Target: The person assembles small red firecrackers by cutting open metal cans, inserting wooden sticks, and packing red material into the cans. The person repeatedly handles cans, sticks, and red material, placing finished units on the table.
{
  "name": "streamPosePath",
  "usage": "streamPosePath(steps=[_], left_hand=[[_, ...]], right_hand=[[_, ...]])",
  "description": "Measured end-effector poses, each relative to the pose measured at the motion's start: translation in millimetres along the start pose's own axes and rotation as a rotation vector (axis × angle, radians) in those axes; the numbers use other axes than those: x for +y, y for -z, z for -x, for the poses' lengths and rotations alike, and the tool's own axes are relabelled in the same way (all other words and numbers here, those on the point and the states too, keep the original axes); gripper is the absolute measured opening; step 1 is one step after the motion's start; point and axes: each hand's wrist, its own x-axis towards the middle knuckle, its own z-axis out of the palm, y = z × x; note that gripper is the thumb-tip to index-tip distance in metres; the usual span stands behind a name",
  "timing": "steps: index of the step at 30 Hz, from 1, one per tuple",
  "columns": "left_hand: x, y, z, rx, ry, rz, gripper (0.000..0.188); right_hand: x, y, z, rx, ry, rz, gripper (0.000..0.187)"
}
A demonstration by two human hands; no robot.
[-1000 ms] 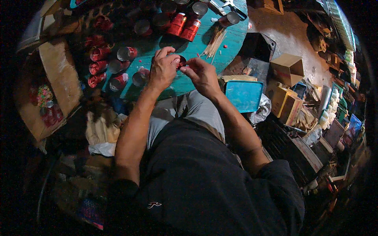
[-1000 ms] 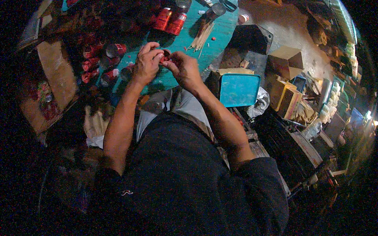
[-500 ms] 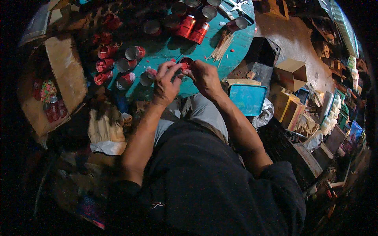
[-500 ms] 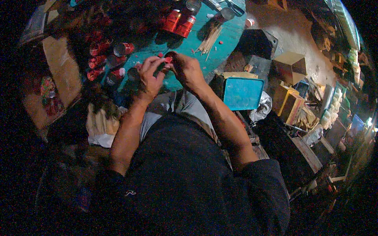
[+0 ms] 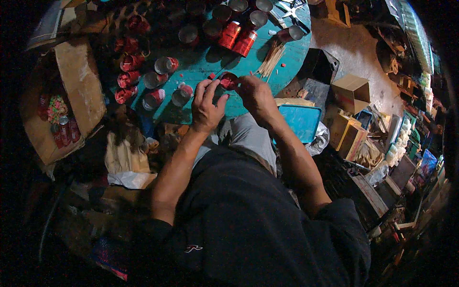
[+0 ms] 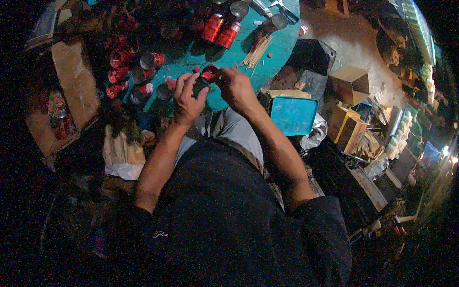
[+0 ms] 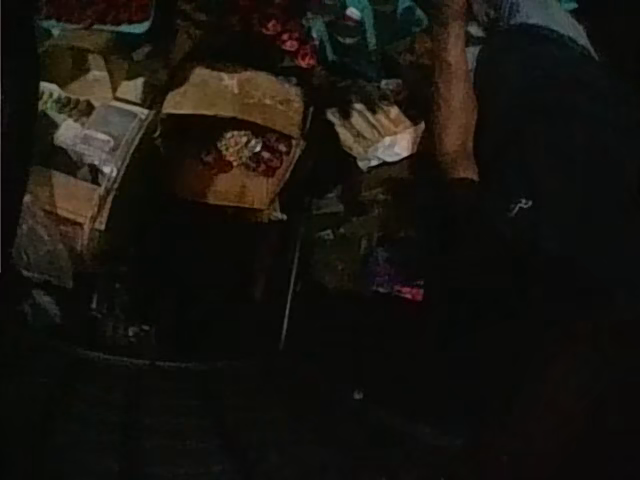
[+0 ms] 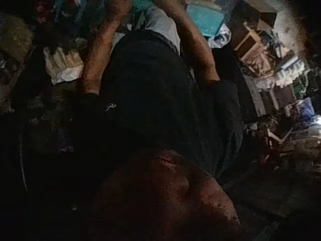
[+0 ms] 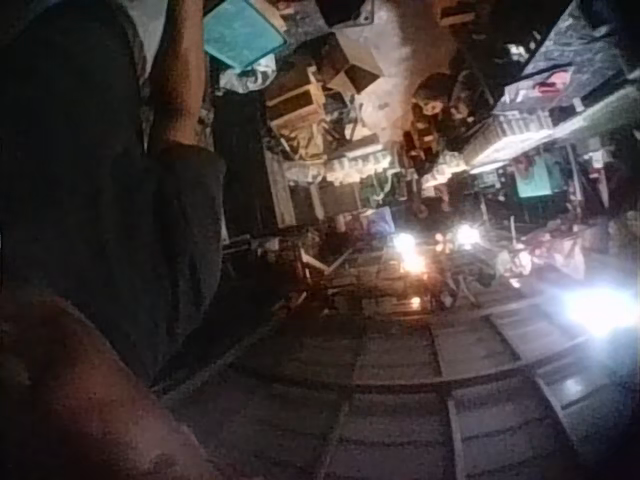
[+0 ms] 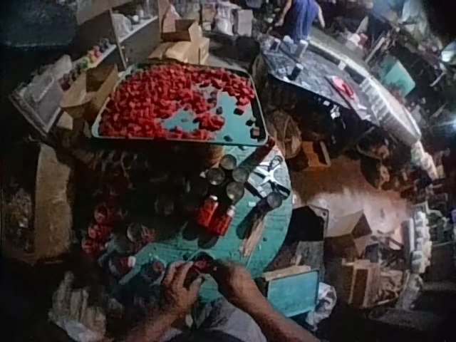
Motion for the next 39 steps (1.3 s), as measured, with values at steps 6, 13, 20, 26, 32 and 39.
streamPosePath(steps=[6,13,20,26,32,39], left_hand=[[-7,-10,0,-0.034,-0.239,-0.204,0.045],[-9,-19,5,0.049,-0.070,-0.023,0.063],[-22,-34,-2,0.008,-0.045,-0.031,0.079],[-21,-34,-2,-0.045,0.061,0.033,0.083],[-44,-55,-5,0.000,0.023,-0.009,0.085],[-51,-58,-7,0.042,-0.018,-0.042,0.074]], right_hand=[[-25,23,-16,-0.011,0.130,-0.107,0.031],[-13,17,-16,0.024,0.004,-0.108,0.024],[18,11,15,-0.039,-0.361,-0.206,0.019],[14,38,8,0.016,-0.488,-0.529,0.024],[-68,159,-156,0.501,0.264,-0.043,0.029],[-72,228,-179,0.471,0.497,0.352,0.027]])
